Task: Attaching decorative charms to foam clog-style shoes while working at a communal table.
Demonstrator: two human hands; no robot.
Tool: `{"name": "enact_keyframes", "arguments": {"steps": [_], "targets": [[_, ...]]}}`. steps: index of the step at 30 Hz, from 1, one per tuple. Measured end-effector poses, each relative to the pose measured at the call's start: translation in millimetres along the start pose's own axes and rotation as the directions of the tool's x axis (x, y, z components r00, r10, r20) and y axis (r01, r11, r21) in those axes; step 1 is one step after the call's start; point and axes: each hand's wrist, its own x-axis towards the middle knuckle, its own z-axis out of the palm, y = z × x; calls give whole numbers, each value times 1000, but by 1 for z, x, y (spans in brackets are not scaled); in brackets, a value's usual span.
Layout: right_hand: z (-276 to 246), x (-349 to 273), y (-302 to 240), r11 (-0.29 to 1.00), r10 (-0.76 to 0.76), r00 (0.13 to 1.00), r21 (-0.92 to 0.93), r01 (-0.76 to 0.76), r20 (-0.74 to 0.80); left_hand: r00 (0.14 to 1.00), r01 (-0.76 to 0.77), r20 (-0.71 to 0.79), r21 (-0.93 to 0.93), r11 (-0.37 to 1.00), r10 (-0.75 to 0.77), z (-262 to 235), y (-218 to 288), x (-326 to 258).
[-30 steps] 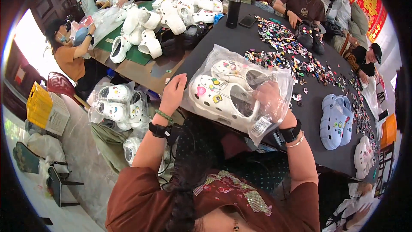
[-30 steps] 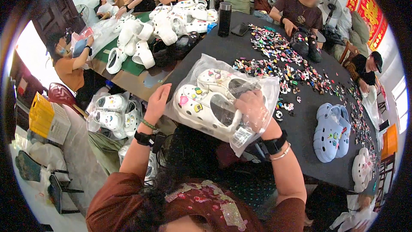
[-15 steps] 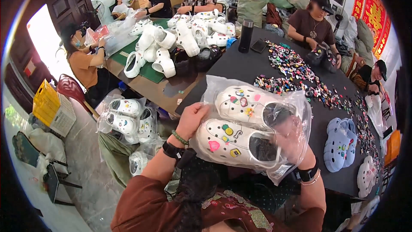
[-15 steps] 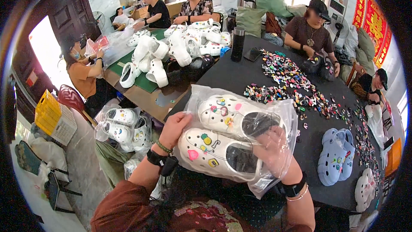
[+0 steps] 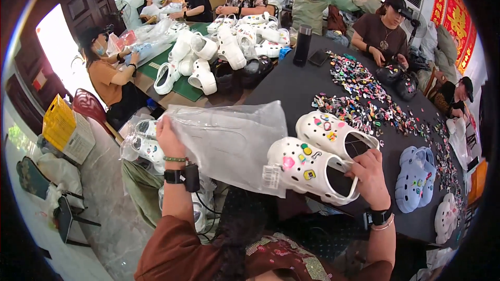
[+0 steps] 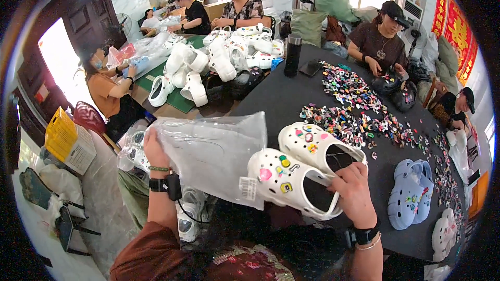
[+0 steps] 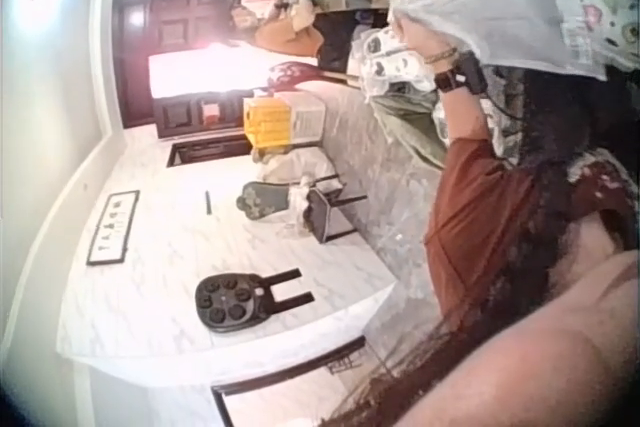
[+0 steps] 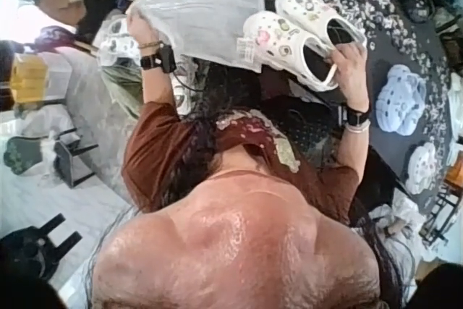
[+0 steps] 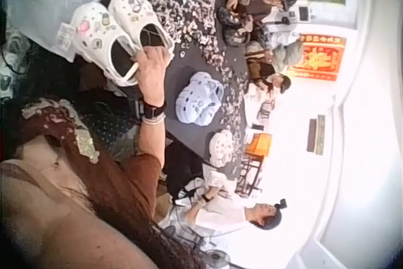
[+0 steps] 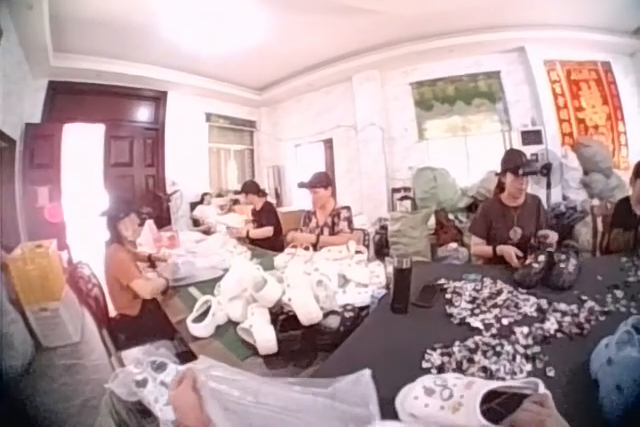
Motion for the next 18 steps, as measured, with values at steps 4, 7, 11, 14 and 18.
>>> {"name": "enact_keyframes", "arguments": {"steps": [4,7,11,14,18], "targets": [[12,4,6,995,98,994,-30,-99,-41,964,-73,-251,43,996,82,-20,14,-6],[23,17,0,983,173,981,-44,-177,-88,939,-187,-259,164,968,225,-23,17,-17],[52,35,-15,957,259,954,-95,-275,-149,853,-403,-27,600,691,521,-32,12,-38],[87,37,-19,964,252,967,-75,-254,-33,433,-828,629,561,9,646,-16,8,-68],[90,51,-40,944,311,949,-137,-301,56,562,-823,814,531,204,148,4,-1,-110]]}}
